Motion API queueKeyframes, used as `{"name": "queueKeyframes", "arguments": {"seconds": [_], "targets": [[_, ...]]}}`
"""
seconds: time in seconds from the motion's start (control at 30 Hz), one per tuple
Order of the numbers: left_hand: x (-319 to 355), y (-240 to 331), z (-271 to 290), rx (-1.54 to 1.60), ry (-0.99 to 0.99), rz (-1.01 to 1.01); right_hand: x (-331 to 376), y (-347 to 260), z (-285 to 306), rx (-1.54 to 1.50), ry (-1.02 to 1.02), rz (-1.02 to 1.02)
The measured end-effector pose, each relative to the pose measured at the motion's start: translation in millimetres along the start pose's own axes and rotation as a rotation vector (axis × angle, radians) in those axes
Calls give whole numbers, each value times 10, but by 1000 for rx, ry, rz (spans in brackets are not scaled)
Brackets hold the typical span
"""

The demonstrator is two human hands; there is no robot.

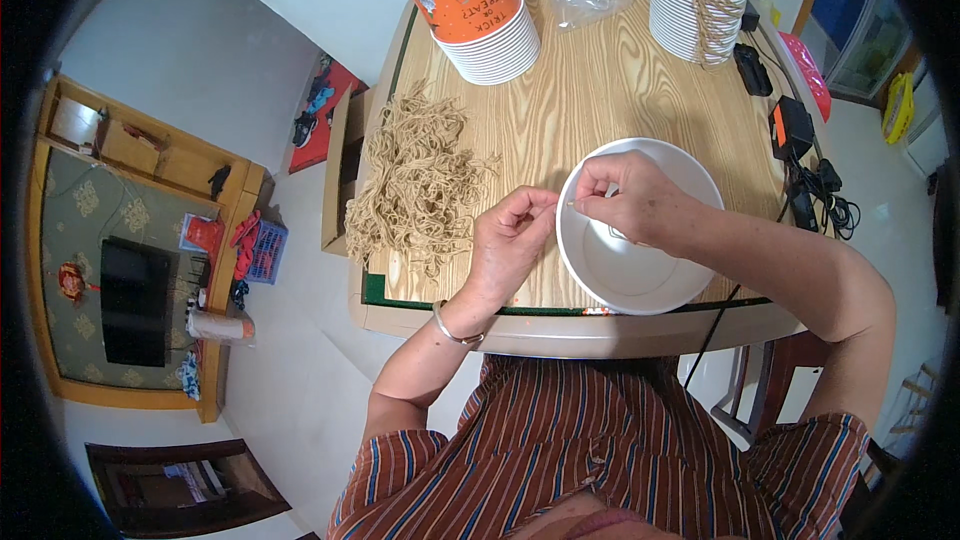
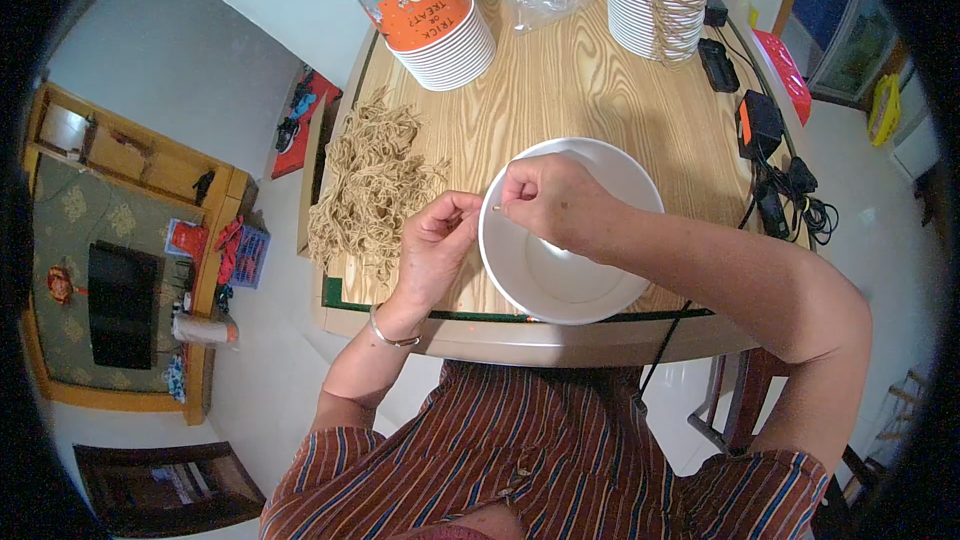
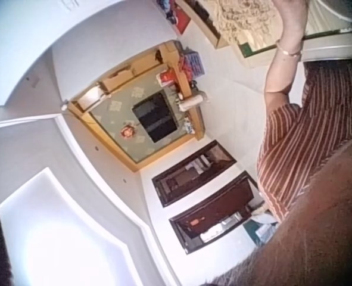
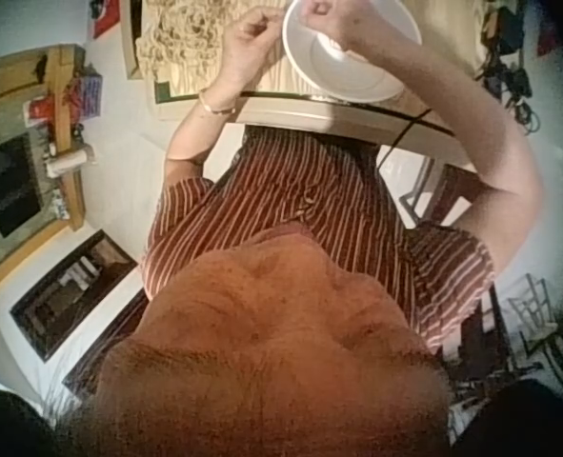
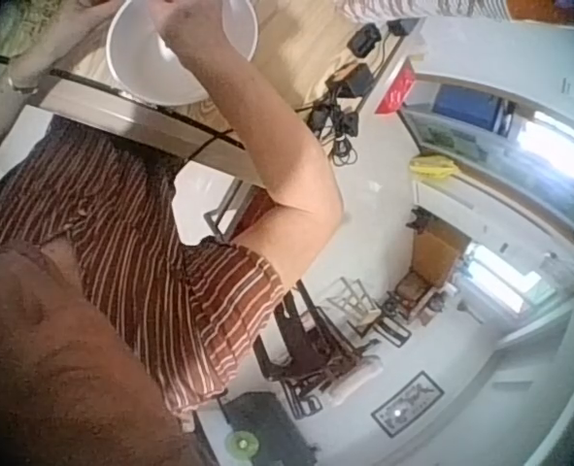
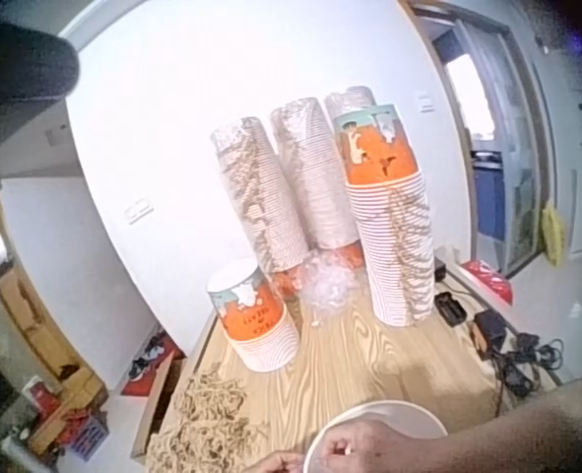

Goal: Threading handles and filling paper buckets with shredded material.

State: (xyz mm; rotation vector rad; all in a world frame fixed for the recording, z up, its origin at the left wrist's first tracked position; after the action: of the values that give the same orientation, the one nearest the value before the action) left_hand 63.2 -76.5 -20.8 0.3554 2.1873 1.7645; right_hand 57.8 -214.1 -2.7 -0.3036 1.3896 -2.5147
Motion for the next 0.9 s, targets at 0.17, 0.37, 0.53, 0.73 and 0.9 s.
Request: {"name": "queueKeyframes", "arguments": {"seconds": [0.17, 0.37, 0.53, 0.73, 0.9], "targets": [[-15, 68, 12, -90, 16, -80, 29, -37, -9, -67, -62, -95], [-59, -170, 188, 355, 148, 122, 110, 100, -119, -71, -261, -262], [-94, -88, 383, 489, 209, 108, 207, 55, -19, 10, -280, -347], [-181, 368, 146, 405, 34, -103, 171, -185, 137, 238, -86, 12], [-247, 631, -247, 203, -241, -147, 314, -738, 214, 521, 227, 456]]}}
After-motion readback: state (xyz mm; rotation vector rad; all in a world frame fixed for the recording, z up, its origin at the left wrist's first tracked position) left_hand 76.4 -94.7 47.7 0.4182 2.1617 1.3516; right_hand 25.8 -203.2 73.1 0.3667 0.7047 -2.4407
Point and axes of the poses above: each hand's wrist, its own x-axis away from the middle knuckle, its own z-axis out of the back of the hand, y = z × x, the point moved 10 cm from there along -x, towards the middle knuckle, and after that the axes turned 15 degrees about x, right-handed, at the moved point
